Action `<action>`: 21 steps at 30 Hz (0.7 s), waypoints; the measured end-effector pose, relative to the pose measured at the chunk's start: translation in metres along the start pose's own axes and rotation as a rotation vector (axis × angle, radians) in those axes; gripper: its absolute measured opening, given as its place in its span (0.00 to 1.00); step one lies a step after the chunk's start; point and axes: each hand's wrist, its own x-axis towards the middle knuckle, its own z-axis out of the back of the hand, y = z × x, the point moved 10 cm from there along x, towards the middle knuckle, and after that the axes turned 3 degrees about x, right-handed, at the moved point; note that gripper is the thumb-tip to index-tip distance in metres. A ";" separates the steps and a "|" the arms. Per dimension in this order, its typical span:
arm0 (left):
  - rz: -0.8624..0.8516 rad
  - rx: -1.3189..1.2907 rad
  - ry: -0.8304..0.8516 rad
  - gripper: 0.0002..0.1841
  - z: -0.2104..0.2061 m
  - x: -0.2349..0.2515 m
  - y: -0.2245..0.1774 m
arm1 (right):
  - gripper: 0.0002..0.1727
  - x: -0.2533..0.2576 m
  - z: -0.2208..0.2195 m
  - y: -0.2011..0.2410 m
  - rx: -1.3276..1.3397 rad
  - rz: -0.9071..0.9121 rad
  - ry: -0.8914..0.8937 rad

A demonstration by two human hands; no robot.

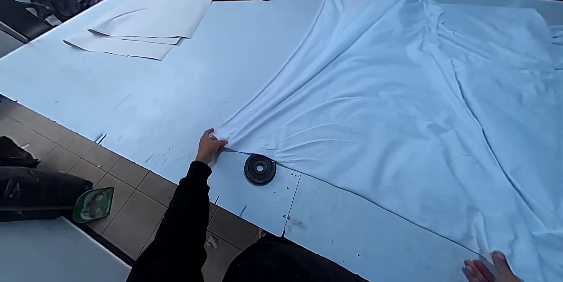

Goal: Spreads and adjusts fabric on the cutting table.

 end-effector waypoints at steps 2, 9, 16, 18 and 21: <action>-0.011 0.022 0.031 0.40 -0.006 0.006 -0.006 | 0.43 -0.011 -0.030 0.009 -0.127 0.012 -0.012; -0.022 -0.208 -0.107 0.21 -0.003 0.008 -0.006 | 0.36 -0.030 -0.101 0.045 -0.181 0.208 -0.161; -0.283 -0.241 -0.130 0.15 0.017 -0.061 -0.045 | 0.16 -0.024 -0.002 0.071 0.555 0.243 -0.019; -0.260 -0.232 -0.150 0.14 0.022 -0.067 -0.033 | 0.18 -0.009 0.027 0.065 0.531 0.267 -0.077; -0.142 -0.231 -0.140 0.13 0.016 -0.053 0.004 | 0.16 0.006 0.034 0.033 0.454 0.192 -0.129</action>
